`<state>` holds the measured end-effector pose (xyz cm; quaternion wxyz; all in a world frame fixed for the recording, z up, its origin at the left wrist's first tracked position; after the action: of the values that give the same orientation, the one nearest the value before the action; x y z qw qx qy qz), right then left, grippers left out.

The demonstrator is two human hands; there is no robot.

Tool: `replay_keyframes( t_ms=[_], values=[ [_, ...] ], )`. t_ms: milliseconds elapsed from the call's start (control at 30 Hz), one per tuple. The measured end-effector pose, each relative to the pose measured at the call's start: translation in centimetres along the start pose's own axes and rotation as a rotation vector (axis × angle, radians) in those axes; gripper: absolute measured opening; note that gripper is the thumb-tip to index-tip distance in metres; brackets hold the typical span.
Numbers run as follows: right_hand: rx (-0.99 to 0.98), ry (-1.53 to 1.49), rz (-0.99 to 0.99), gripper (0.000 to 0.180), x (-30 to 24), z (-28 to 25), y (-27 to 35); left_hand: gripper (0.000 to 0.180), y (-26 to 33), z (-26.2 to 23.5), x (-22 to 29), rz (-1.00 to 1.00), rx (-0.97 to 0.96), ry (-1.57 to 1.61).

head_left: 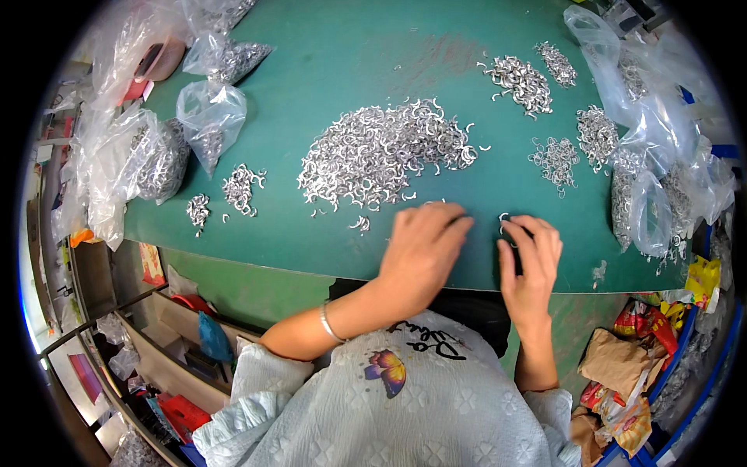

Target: The person sorts small crescent-shaped metal components by hand on a green workbench, organizing them into piles and moving them toward plastic containers.

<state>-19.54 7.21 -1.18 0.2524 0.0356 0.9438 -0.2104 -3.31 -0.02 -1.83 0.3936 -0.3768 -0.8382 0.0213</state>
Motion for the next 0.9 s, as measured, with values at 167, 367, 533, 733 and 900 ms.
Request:
replay_keyframes(
  t_ms=[167, 367, 533, 733, 900],
  values=[
    [-0.187, 0.046, -0.115, 0.027, -1.1, 1.1, -1.0, 0.032, 2.0, -2.3, -1.6, -0.125, 0.002, -0.144],
    [-0.188, 0.011, -0.134, 0.037, -0.8, 1.4, -1.5, 0.033, 2.1, -2.5, -1.4, -0.1, -0.016, -0.115],
    [-0.344, 0.112, -0.195, 0.047, -2.5, 2.9, -2.6, 0.031, 1.9, -2.0, -1.5, -0.07, -0.03, -0.139],
    [-0.334, 0.235, -0.091, 0.045, -0.4, 1.0, -1.2, 0.03, 2.9, -3.1, -2.4, -0.135, 0.036, -0.082],
    [-0.442, 0.028, -0.154, 0.048, -3.1, 2.4, -2.7, 0.032, 2.4, -2.6, -1.5, -0.105, -0.008, -0.098]
  ],
)
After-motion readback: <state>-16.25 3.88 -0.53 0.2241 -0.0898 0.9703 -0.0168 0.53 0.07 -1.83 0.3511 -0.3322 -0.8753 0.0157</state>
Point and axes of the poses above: each hand's wrist, its own y-axis away from the middle knuckle, its own z-axis out of the palm, x = y × z, the point moved 2 cm from there along -y, towards the middle knuckle, and after that the axes turned 1 degree about x, right-handed, at the moved point
